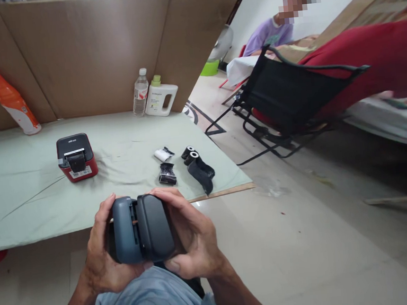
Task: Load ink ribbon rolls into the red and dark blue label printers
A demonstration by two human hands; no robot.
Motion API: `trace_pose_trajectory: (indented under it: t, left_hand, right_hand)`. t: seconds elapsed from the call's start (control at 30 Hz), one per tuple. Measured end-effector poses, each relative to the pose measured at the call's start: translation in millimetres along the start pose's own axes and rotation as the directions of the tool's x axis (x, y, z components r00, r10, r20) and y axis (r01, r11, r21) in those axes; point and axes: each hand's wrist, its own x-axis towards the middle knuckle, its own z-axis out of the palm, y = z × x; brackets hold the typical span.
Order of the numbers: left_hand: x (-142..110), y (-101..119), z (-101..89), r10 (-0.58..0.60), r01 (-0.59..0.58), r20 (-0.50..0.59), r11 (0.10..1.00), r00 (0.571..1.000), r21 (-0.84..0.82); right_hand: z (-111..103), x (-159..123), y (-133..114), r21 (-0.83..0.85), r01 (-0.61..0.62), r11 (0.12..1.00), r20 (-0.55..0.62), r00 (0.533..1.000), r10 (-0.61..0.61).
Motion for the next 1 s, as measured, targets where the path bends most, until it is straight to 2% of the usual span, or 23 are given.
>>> trace_pose_trajectory:
  t: [0.27, 0.67, 1.0]
  left_hand:
    - [7, 10, -1.9, 0.017, -0.016, 0.067, 1.0, 0.998, -0.012]
    - [11, 14, -2.4, 0.086, -0.085, 0.078, 0.996, 0.993, -0.02]
    - [25, 16, -16.9, 0.203, -0.202, 0.15, 0.979, 0.968, -0.019]
  right_hand:
    - [-6, 10, -4, -0.068, 0.06, 0.996, 0.043, 0.997, -0.057]
    - [-8, 12, -13, -0.186, 0.156, 0.97, 0.053, 0.987, -0.149]
    - [-16, 19, -27, -0.26, 0.218, 0.941, 0.103, 0.975, -0.197]
